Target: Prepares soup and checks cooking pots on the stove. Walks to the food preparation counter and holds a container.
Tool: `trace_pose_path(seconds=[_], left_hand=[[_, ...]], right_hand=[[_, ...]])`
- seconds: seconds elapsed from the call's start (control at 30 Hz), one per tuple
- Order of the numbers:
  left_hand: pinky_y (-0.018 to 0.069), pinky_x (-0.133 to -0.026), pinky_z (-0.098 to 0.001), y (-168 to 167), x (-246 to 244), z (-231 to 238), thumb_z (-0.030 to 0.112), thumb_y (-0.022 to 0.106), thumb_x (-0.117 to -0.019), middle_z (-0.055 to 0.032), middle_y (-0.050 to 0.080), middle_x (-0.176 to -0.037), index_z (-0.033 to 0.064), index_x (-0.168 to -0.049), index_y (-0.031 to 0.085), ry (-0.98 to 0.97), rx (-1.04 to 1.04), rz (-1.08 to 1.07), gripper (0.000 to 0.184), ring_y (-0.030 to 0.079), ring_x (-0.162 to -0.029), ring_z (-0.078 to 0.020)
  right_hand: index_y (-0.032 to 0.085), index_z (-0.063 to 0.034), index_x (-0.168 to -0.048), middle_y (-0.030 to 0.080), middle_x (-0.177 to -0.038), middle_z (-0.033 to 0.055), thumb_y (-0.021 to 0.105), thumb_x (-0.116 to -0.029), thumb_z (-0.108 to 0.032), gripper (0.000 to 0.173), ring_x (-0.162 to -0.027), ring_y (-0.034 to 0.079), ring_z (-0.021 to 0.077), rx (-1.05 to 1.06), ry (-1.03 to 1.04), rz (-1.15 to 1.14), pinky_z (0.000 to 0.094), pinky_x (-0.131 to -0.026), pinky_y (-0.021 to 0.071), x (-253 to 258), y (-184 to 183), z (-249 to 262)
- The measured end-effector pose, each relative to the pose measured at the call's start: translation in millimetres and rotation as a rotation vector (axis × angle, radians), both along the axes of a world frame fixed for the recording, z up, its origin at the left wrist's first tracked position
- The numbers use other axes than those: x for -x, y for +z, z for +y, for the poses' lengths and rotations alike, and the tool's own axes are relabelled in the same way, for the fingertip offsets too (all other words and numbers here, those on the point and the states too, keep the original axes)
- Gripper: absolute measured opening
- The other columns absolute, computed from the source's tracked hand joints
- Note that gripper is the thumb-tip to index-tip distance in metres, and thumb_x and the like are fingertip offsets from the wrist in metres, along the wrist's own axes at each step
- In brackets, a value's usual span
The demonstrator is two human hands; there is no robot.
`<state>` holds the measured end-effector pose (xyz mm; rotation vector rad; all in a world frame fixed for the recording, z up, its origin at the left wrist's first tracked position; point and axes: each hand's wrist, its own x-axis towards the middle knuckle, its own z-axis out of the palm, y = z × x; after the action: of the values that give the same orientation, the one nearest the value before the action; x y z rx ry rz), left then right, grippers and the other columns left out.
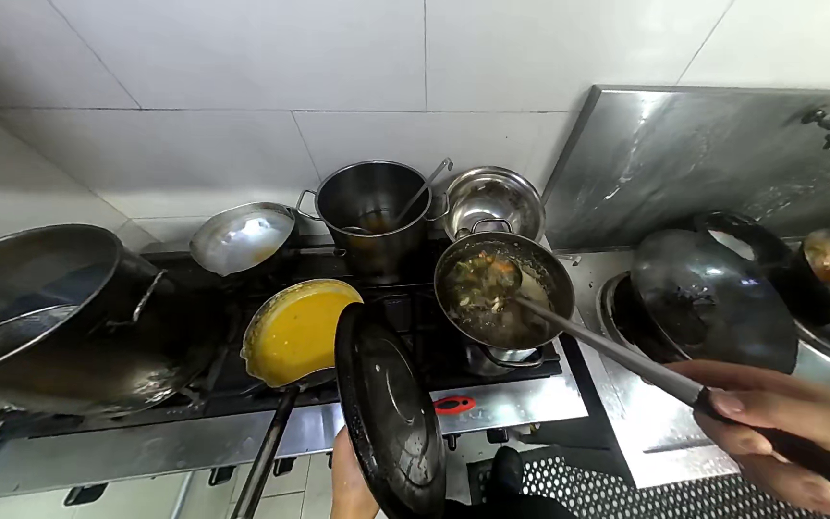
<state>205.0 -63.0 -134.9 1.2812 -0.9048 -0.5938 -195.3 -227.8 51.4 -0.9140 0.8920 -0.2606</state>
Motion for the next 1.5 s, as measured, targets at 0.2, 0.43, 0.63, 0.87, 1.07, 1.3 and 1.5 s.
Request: trace_pose_path(seconds=[0.2, 0.43, 0.63, 0.87, 1.07, 1.3, 1.5], left_hand=[[0.0584, -0.083, -0.0195, 14, 10, -13, 0.008, 0.072, -0.0858, 0.0089, 0.074, -0.095, 0.0124, -0.108, 0.07, -0.029, -0.025, 0.05, 0.023, 0.07, -0.09, 0.0004], [0.0586, -0.086, -0.0207, 9, 11, -17, 0.013, 0.072, -0.0881, 0.0084, 0.074, -0.1, 0.0131, -0.114, 0.069, -0.066, 0.016, 0.036, 0.026, 0.07, -0.094, -0.0004], [0.058, -0.086, -0.0201, 12, 10, -26, 0.017, 0.073, -0.0877, 0.008, 0.073, -0.1, 0.0114, -0.114, 0.069, -0.067, -0.002, -0.06, 0.027, 0.069, -0.094, 0.0008], [0.0589, -0.085, -0.0203, 23, 20, -47, 0.008, 0.07, -0.0849, 0.0069, 0.074, -0.094, 0.0064, -0.105, 0.07, -0.026, -0.003, 0.014, 0.021, 0.07, -0.09, 0.0004], [0.0589, -0.082, -0.0194, 29, 26, -57, 0.005, 0.065, -0.0877, 0.007, 0.073, -0.092, 0.0069, -0.101, 0.072, 0.004, 0.009, -0.018, 0.015, 0.069, -0.088, 0.0007], [0.0582, -0.087, -0.0194, 29, 19, -47, 0.015, 0.07, -0.0887, 0.0103, 0.074, -0.099, 0.0121, -0.104, 0.074, 0.054, 0.039, -0.044, 0.016, 0.069, -0.095, 0.0016], [0.0577, -0.085, -0.0178, 43, 13, -57, 0.014, 0.071, -0.084, 0.0088, 0.073, -0.096, 0.005, -0.106, 0.07, 0.09, -0.01, -0.101, 0.024, 0.068, -0.092, 0.0028]], right_hand=[[0.05, -0.0186, -0.146, 0.063, -0.075, 0.0002, 0.06, -0.0969, -0.021, 0.051, -0.051, 0.06, 0.0121, 0.353, 0.047, 0.345, 0.0275, -0.043, 0.0524, 7, 19, 4], [0.042, -0.0214, -0.157, 0.071, -0.088, 0.0092, 0.067, -0.0973, -0.026, 0.065, -0.064, 0.067, 0.0219, 0.644, 0.225, 0.83, 0.0435, -0.058, 0.0581, 11, 19, 19], [0.043, -0.0325, -0.155, 0.071, -0.092, 0.0094, 0.064, -0.098, -0.029, 0.061, -0.07, 0.07, 0.025, 0.748, 0.375, 1.11, 0.0521, -0.068, 0.0608, -9, -11, 7], [0.046, -0.0287, -0.153, 0.07, -0.105, 0.0146, 0.056, -0.1011, -0.022, 0.053, -0.097, 0.068, 0.0362, 0.912, 0.736, 1.338, 0.0557, -0.081, 0.0548, -81, 0, -22], [0.046, -0.0427, -0.151, 0.065, -0.105, 0.0167, 0.058, -0.0947, -0.004, 0.07, -0.085, 0.068, 0.037, 1.191, 0.681, 1.423, 0.052, -0.066, 0.0564, -71, -15, -9], [0.056, -0.0383, -0.148, 0.066, -0.095, 0.0214, 0.056, -0.0927, -0.008, 0.063, -0.069, 0.066, 0.0404, 1.493, 0.311, 1.203, 0.0546, -0.051, 0.0508, 10, -20, 34], [0.056, -0.019, -0.15, 0.071, -0.101, 0.0237, 0.059, -0.0999, -0.018, 0.05, -0.075, 0.07, 0.0388, 1.374, 0.143, 0.984, 0.055, -0.061, 0.0563, 46, -42, 52]])
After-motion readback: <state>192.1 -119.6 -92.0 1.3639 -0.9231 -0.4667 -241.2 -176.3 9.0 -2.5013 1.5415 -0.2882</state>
